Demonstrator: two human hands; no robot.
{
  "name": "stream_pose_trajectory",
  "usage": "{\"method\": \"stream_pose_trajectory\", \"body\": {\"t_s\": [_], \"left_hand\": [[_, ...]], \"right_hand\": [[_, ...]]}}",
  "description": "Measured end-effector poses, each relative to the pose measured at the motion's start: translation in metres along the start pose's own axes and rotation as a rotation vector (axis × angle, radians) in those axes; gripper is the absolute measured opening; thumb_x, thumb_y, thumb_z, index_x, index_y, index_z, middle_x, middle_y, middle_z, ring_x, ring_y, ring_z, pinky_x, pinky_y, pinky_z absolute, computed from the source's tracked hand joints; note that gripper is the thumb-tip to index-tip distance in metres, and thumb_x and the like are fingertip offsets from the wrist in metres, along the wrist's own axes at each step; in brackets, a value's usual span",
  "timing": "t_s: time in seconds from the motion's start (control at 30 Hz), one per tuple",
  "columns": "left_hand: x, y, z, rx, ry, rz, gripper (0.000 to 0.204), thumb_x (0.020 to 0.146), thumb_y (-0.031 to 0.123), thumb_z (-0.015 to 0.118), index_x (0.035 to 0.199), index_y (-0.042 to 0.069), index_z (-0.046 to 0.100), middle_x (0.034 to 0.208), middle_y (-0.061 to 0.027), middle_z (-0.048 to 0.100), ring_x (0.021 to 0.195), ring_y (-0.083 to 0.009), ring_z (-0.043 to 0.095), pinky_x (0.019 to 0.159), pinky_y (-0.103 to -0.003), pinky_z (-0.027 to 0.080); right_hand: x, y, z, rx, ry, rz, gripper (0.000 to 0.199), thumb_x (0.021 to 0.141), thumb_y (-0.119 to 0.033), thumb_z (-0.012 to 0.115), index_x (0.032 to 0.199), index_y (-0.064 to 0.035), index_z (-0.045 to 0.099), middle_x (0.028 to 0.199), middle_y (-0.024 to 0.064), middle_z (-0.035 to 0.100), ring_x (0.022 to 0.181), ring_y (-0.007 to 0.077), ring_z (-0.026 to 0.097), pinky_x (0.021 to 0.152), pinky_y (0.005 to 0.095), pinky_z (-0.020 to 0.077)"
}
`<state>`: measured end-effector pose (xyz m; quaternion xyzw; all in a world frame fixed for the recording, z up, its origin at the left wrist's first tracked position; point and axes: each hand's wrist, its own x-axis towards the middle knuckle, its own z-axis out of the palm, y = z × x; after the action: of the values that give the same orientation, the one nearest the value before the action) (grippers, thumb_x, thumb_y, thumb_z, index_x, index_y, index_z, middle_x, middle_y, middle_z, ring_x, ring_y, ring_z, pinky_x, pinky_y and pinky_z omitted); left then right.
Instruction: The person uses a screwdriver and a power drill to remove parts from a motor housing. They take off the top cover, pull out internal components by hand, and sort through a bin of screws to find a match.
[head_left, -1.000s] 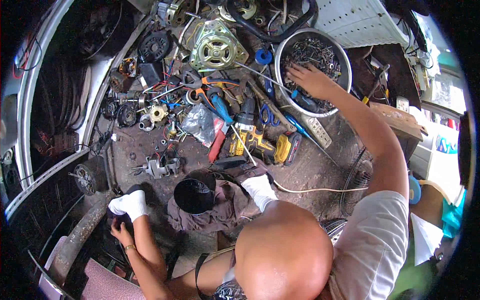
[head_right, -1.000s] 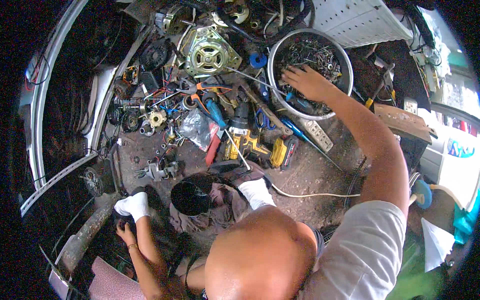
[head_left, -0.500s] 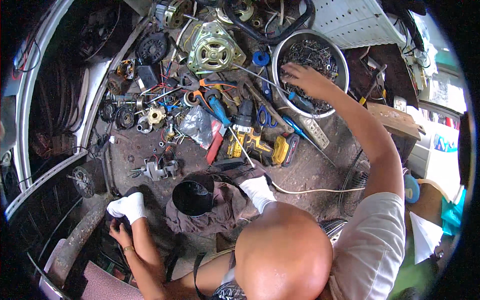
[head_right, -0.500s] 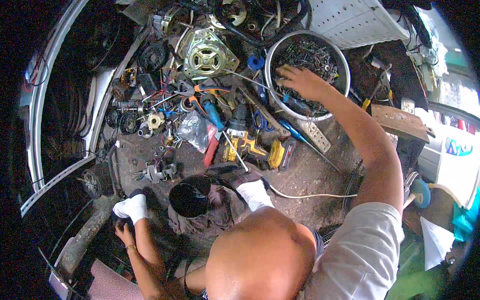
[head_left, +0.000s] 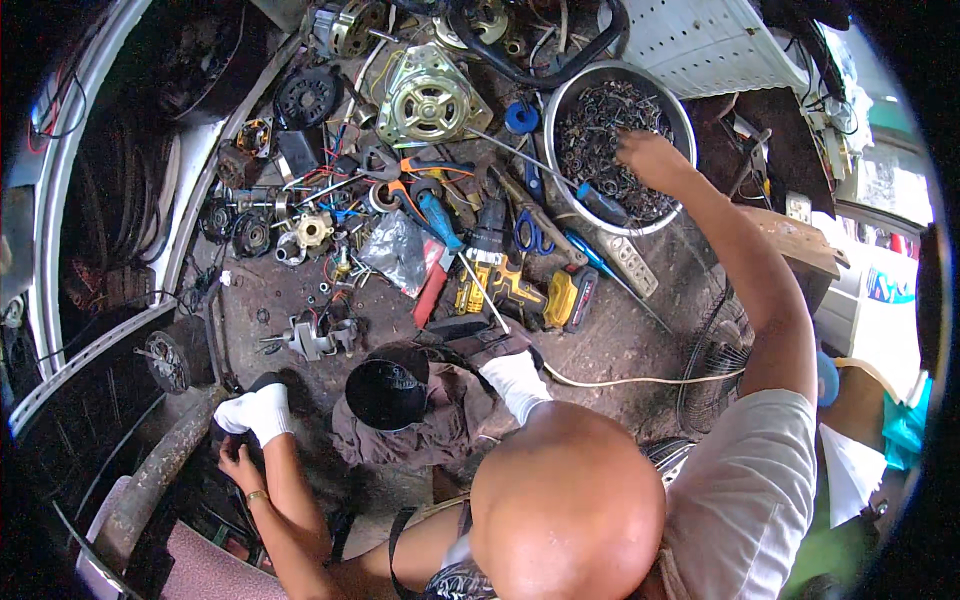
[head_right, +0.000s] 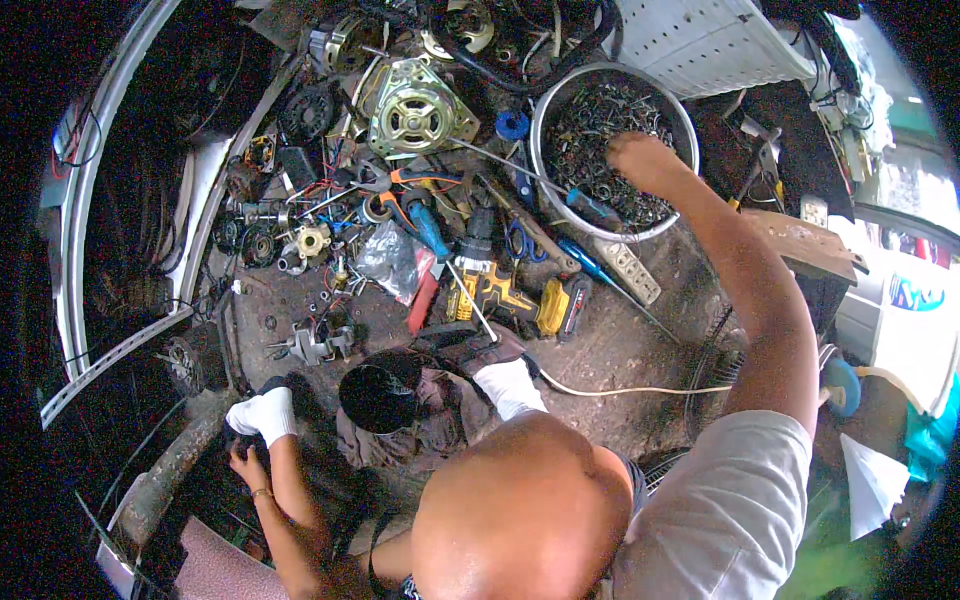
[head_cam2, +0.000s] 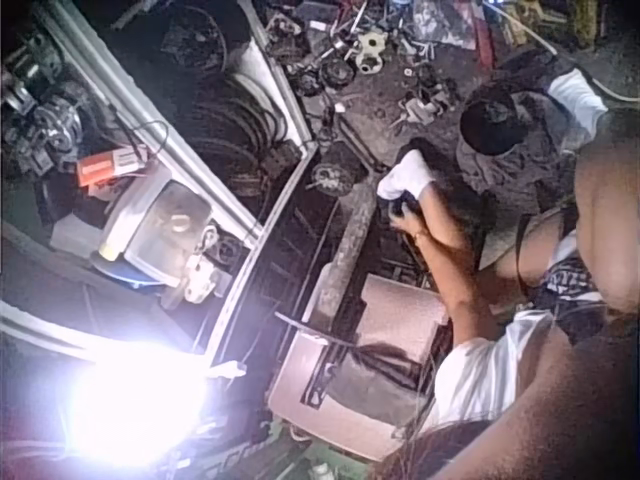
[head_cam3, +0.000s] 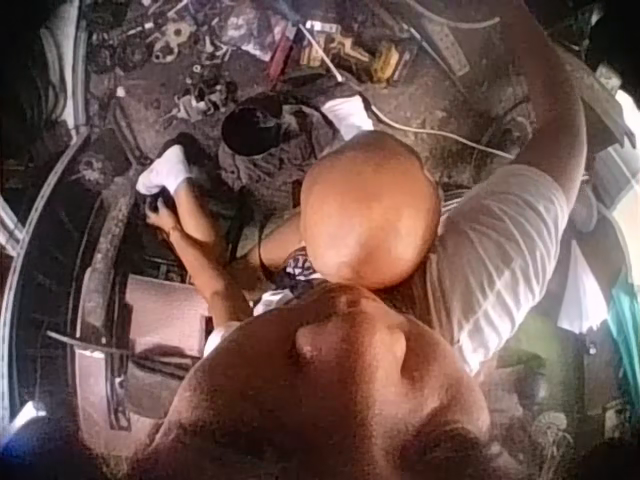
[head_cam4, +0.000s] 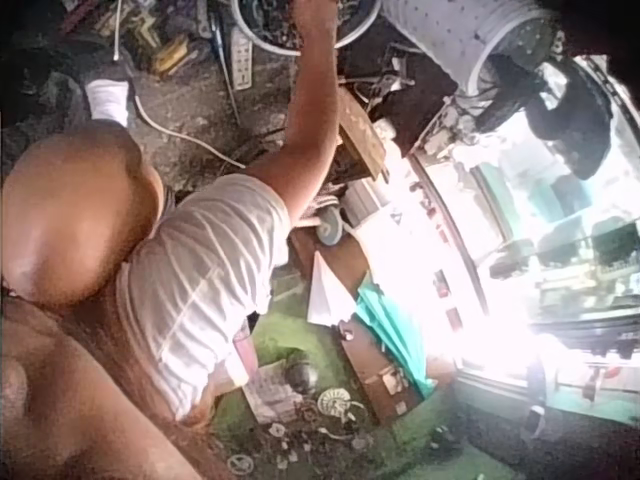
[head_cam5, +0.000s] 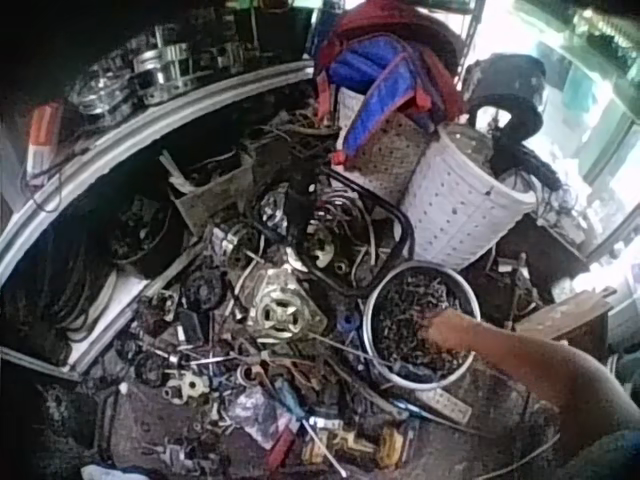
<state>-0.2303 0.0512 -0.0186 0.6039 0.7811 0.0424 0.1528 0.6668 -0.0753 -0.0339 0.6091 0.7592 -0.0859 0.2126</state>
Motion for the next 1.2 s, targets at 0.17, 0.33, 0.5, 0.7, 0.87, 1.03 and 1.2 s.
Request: {"method": "stream_pose_trajectory", "body": {"t_s": [0.17,0.33,0.5,0.7,0.87,1.03,1.2], "left_hand": [[0.001,-0.003,0.006,0.014,0.019,0.042,0.042,0.077,0.006,0.062,0.118,0.002,0.055,0.116,-0.0178,0.050,0.109,-0.0290,0.045,0.097,-0.040,0.034],[-0.001,-0.005,0.001,-0.044,0.032,0.019,0.043,0.076,0.006,0.063,0.118,0.003,0.055,0.116,-0.0156,0.049,0.110,-0.0284,0.044,0.098,-0.039,0.034],[-0.005,0.006,0.000,-0.029,-0.017,-0.041,0.043,0.077,0.006,0.063,0.119,0.004,0.055,0.116,-0.0153,0.047,0.109,-0.0285,0.044,0.098,-0.038,0.033],[-0.012,0.021,0.006,-0.067,-0.043,-0.072,0.045,0.078,0.004,0.062,0.122,0.004,0.053,0.118,-0.0163,0.044,0.111,-0.0289,0.045,0.097,-0.037,0.036],[-0.004,-0.013,-0.003,-0.117,-0.007,-0.015,0.045,0.077,0.005,0.064,0.121,0.002,0.053,0.118,-0.0180,0.046,0.110,-0.0301,0.047,0.097,-0.039,0.039],[0.000,0.029,0.009,-0.033,0.051,0.045,0.046,0.077,0.009,0.065,0.121,0.002,0.052,0.119,-0.0188,0.049,0.113,-0.0327,0.045,0.101,-0.040,0.033],[-0.001,0.011,0.007,-0.163,0.062,-0.008,0.045,0.077,0.008,0.064,0.120,0.004,0.054,0.117,-0.0170,0.046,0.112,-0.0302,0.047,0.096,-0.038,0.039]], "right_hand": [[0.023,-0.018,0.005,0.278,0.248,0.060,0.040,0.075,-0.005,0.056,0.115,-0.0089,0.058,0.129,0.0141,0.052,0.119,0.0295,0.050,0.094,0.0394,0.0463],[0.034,-0.045,-0.006,0.149,0.075,-0.009,0.051,0.076,-0.005,0.056,0.125,-0.0148,0.052,0.138,0.0110,0.043,0.128,0.0280,0.040,0.092,0.0447,0.0457],[0.000,-0.029,-0.008,0.080,-0.141,0.005,0.054,0.072,-0.005,0.057,0.125,-0.0160,0.054,0.133,0.0102,0.047,0.125,0.0276,0.045,0.085,0.0440,0.0476],[-0.013,-0.025,0.001,0.133,-0.038,0.116,0.041,0.071,-0.009,0.058,0.112,-0.0159,0.064,0.118,0.0104,0.058,0.109,0.0293,0.055,0.089,0.0420,0.0475],[0.003,-0.043,0.024,0.222,0.087,0.183,0.036,0.072,-0.007,0.057,0.107,-0.0129,0.065,0.117,0.0162,0.057,0.108,0.0321,0.054,0.093,0.0423,0.0442],[-0.018,-0.046,0.005,0.383,0.270,0.340,0.032,0.071,-0.002,0.061,0.102,-0.0081,0.065,0.105,0.0181,0.057,0.101,0.0357,0.053,0.088,0.0436,0.0456],[-0.015,-0.050,0.010,0.273,0.359,0.297,0.026,0.074,-0.006,0.060,0.100,-0.0059,0.065,0.103,0.0174,0.059,0.099,0.0349,0.054,0.085,0.0436,0.0460]]}}
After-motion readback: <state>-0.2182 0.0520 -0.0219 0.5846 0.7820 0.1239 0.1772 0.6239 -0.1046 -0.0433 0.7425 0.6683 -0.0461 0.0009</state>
